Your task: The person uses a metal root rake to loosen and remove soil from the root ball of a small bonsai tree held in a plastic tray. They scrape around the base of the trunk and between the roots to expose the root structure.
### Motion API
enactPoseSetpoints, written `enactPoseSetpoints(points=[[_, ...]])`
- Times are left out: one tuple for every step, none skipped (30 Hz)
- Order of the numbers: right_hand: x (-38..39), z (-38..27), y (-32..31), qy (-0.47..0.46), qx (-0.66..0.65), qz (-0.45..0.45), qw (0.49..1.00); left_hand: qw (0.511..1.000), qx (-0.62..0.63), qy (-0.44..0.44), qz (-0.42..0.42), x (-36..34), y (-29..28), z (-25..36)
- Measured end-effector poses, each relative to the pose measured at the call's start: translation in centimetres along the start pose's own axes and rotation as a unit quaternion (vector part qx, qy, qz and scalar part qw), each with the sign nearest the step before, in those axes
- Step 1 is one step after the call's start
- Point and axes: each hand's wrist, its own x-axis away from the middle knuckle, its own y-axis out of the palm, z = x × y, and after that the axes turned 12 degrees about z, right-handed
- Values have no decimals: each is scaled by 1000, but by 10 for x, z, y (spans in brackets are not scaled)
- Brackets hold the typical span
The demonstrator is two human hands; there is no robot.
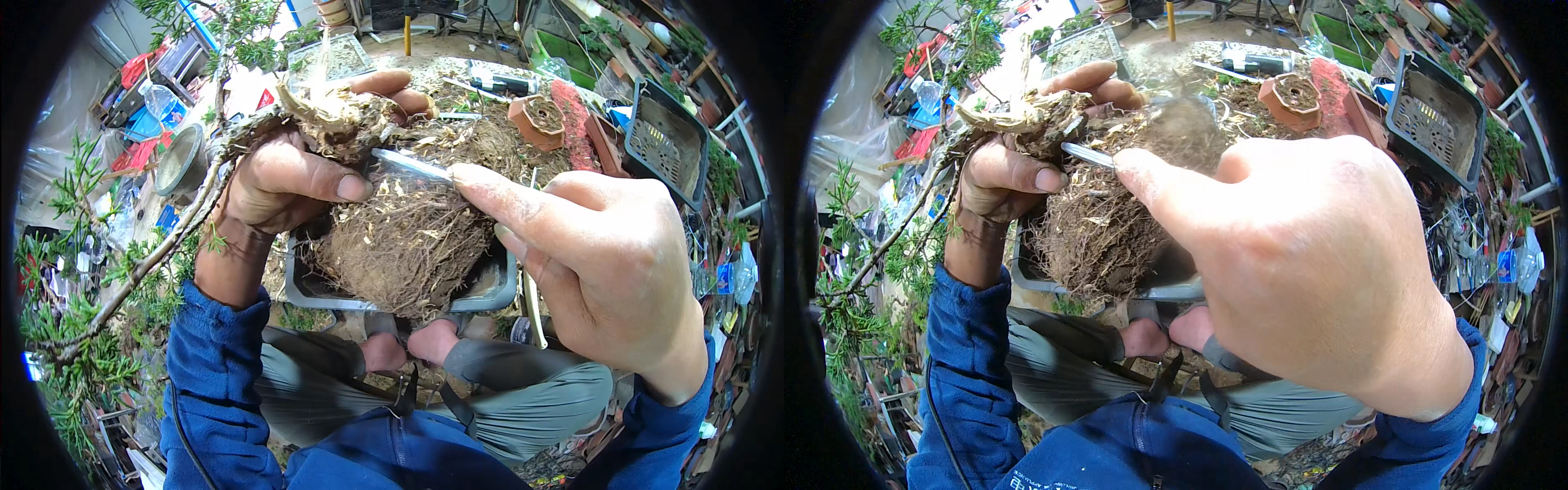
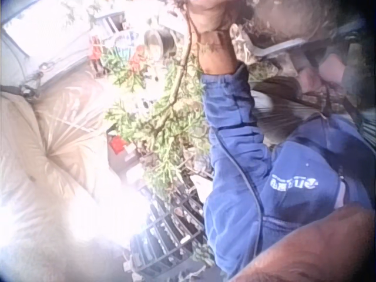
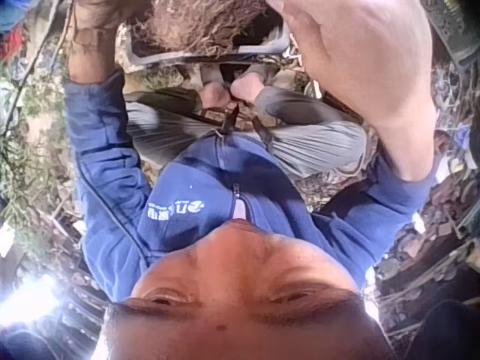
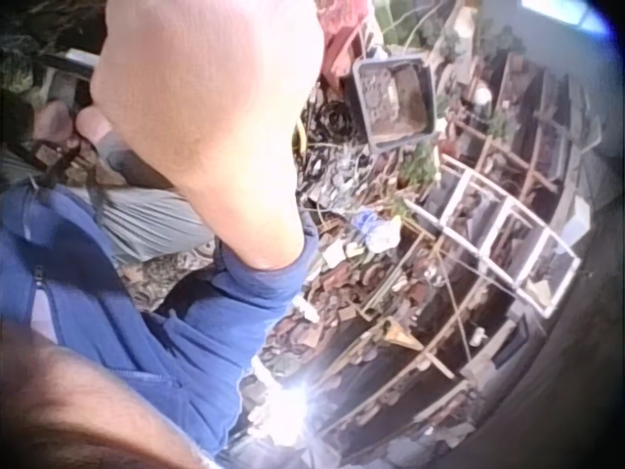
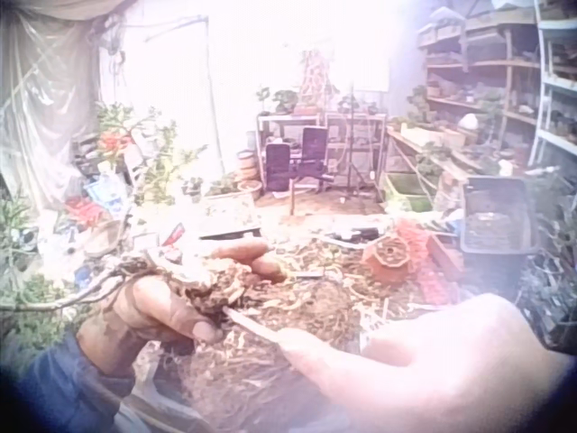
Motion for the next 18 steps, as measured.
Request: enactPoseSetpoints(points=[[1,2,1,-9,2,2,1000,1000,2,13,-5,0,0,0],[2,3,2,-17,4,3,1000,1000,-4,13,-3,0,1,0],[3,5,3,-21,6,6,1000,1000,-9,12,-1,0,1,0],[4,6,3,-25,-5,9,1000,1000,-9,19,-2,0,1,1],[4,7,3,-25,-16,13,999,1000,-11,17,-3,-2,1,0],[4,8,4,-26,-22,14,999,1000,-6,16,-8,-2,0,0],[4,9,4,-27,-28,16,999,1000,-3,15,-8,-2,0,0],[3,10,4,-30,-28,16,999,1000,2,14,-8,-2,0,0],[3,10,5,-32,-27,16,999,1000,1,13,-8,-2,0,0],[2,11,5,-33,-26,16,999,1000,0,13,-7,-2,0,-1],[1,11,5,-35,-22,17,999,1000,4,14,-7,-2,0,0],[1,10,5,-34,-24,18,999,1000,0,12,-6,-1,0,0],[1,10,5,-40,-14,15,999,1000,0,11,-6,-1,0,0],[2,9,4,-43,-9,13,999,1000,4,11,-7,-1,0,0],[3,9,4,-46,0,12,999,1000,-1,11,-4,-1,0,1],[3,9,4,-50,10,11,999,1000,-3,12,-4,-1,0,1],[4,10,4,-53,22,11,998,1000,-2,15,-4,0,0,1],[4,11,4,-67,37,15,997,1000,-4,13,-2,0,1,0]])
